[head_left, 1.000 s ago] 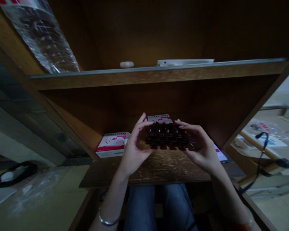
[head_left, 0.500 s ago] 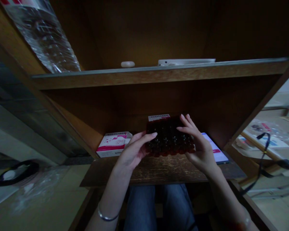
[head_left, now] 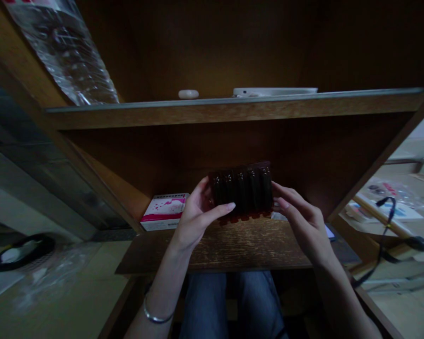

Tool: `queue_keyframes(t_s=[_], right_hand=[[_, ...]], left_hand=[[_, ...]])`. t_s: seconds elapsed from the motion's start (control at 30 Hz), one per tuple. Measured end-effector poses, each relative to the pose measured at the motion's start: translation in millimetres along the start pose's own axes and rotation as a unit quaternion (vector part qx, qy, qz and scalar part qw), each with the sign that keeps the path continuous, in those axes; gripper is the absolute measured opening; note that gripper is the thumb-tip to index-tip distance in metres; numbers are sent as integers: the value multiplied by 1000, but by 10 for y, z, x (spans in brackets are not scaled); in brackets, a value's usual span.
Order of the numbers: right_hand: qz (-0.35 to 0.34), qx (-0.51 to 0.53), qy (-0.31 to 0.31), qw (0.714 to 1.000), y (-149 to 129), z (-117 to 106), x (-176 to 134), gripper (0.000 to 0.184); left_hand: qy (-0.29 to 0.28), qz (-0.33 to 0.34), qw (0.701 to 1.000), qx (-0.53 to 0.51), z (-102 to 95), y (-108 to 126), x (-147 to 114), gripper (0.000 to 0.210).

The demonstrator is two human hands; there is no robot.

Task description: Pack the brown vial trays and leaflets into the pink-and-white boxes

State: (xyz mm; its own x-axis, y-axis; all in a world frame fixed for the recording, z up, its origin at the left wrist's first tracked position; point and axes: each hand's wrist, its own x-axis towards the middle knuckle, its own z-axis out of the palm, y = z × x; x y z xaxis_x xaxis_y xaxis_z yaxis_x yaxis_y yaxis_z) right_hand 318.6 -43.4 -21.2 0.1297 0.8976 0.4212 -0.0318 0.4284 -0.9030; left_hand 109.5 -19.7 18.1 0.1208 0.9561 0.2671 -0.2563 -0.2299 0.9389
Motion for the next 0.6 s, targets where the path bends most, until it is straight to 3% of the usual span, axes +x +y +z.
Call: queue_keyframes(t_s=[0.1,0.33,0.47,0.6], right_hand=[[-20,-20,6,1000,-29,39,-27,45],[1,32,1,999,52,5,-23,43],[38,44,44,997,49,18,-22,27],[129,137,-18,982,-51,73,-11,40]], left_hand=[[-21,1,999,24,8,22,-17,56],[-56,37,991,114,-17,46,-58,56],[-72,138,971,183,18,18,-84,41],[-98,259,921,273,60,0,-89,35]])
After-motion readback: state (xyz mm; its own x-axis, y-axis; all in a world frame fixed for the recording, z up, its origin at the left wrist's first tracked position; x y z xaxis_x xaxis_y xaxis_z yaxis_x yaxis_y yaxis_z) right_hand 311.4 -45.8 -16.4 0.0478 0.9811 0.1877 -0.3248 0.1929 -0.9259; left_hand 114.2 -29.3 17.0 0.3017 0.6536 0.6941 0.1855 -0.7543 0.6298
